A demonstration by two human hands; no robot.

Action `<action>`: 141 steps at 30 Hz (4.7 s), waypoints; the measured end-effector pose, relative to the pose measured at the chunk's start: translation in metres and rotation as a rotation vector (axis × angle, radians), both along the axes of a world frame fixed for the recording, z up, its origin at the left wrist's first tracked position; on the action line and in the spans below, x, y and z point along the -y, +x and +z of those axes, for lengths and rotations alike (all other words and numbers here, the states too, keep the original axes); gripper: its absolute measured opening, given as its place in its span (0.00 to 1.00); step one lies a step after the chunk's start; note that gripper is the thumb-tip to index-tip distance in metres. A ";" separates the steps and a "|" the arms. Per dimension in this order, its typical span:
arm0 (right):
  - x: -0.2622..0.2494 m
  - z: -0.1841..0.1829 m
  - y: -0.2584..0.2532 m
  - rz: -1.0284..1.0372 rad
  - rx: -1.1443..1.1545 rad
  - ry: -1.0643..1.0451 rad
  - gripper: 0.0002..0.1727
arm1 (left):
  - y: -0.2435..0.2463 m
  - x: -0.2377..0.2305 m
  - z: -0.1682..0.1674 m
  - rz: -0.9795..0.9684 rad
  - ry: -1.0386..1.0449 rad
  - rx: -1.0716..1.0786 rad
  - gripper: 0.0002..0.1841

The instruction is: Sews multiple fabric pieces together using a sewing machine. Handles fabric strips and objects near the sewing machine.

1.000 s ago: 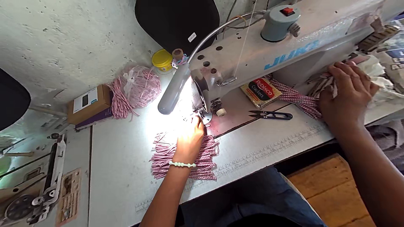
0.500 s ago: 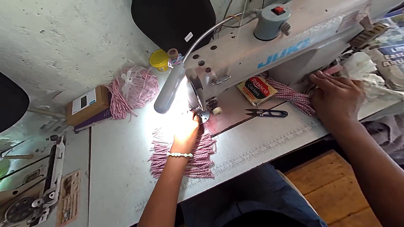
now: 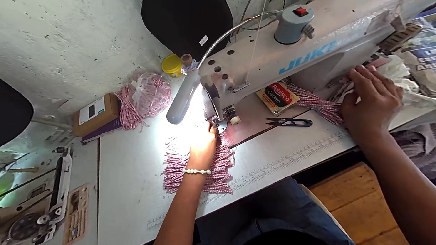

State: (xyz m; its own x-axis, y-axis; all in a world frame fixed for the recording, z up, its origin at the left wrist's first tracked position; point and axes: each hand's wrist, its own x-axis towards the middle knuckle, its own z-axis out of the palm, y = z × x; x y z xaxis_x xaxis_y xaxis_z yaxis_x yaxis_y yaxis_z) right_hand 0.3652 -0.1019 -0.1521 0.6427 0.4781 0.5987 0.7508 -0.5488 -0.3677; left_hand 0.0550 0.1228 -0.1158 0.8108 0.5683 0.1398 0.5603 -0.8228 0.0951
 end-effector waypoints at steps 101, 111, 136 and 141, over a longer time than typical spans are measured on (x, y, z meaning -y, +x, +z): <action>0.000 0.003 0.000 0.037 -0.067 -0.018 0.24 | -0.009 -0.005 -0.005 -0.041 -0.048 0.081 0.17; 0.003 0.000 0.001 0.029 -0.105 -0.105 0.23 | -0.015 0.001 -0.013 -0.072 -0.007 0.159 0.15; -0.001 0.001 0.000 0.035 -0.070 -0.005 0.25 | -0.008 -0.003 -0.020 -0.012 0.056 0.292 0.08; 0.000 0.001 0.001 0.033 -0.074 -0.013 0.25 | -0.010 0.004 -0.015 -0.013 0.056 0.185 0.14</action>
